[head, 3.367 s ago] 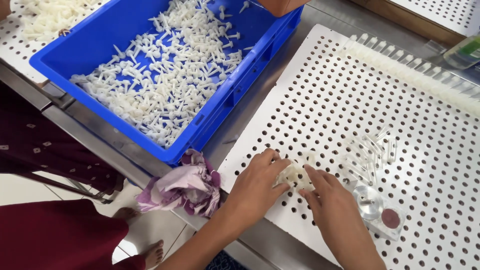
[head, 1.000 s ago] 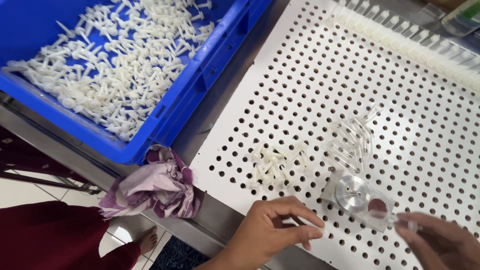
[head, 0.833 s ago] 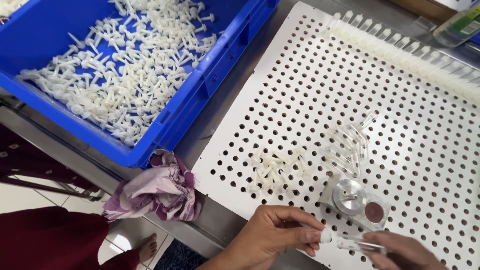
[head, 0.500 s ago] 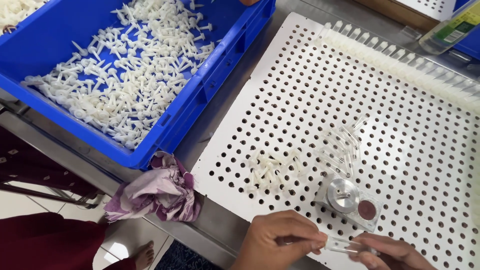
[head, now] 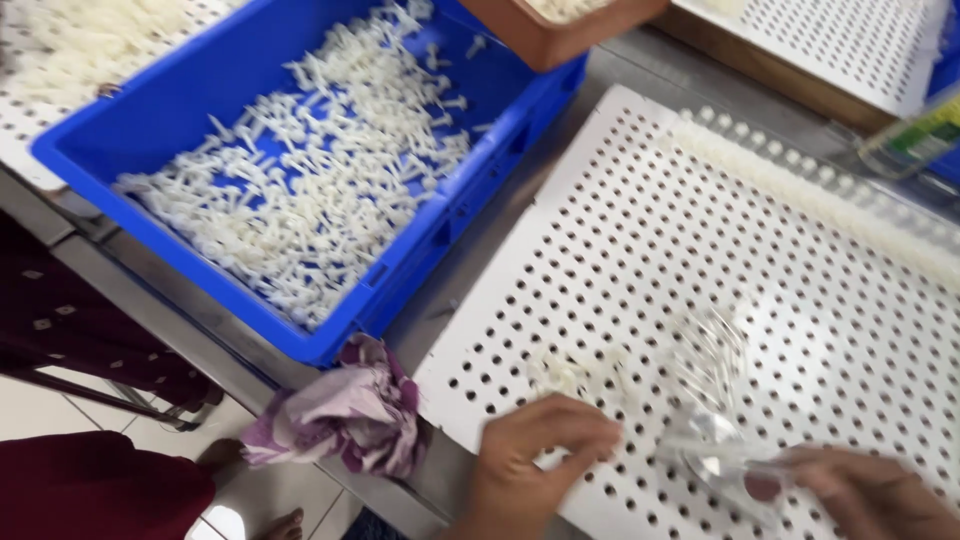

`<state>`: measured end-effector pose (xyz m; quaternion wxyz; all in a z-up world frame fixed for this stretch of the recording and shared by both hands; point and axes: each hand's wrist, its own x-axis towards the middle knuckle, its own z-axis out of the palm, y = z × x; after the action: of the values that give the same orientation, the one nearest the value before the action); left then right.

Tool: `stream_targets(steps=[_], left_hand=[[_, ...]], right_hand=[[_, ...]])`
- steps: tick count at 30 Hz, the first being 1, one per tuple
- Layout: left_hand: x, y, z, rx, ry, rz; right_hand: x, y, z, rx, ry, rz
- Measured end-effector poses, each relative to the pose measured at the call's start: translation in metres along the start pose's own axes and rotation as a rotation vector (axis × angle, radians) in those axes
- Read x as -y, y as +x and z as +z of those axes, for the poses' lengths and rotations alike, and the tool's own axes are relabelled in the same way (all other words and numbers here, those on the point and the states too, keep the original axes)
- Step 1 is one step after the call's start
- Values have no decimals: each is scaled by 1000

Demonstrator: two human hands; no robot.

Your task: Manual assembly of small plastic connectors and transparent tubes at an industrial workstation.

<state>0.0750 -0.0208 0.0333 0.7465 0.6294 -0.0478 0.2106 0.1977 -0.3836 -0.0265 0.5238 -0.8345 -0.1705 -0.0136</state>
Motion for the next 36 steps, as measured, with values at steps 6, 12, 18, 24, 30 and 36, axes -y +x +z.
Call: stream_targets(steps=[6,12,18,24,30,36], left_hand=[[3,33,-48,-344,238,28],[19,27,-55,-381,351,72],[25,26,-61,-369,346,-15],[31,22,-64,-323,291,36],[30,23,-62,-307,277,61],[29,21,-62,-307,266,25]], right_hand=[[177,188,66,45,-567,-249],[86,355,121,26,-912,-759],[63,415,141,109,-1059,-711],[75,414,145,114,-839,-530],[98,398,145,110,-1246,-505],[62,431,114,86,-744,-369]])
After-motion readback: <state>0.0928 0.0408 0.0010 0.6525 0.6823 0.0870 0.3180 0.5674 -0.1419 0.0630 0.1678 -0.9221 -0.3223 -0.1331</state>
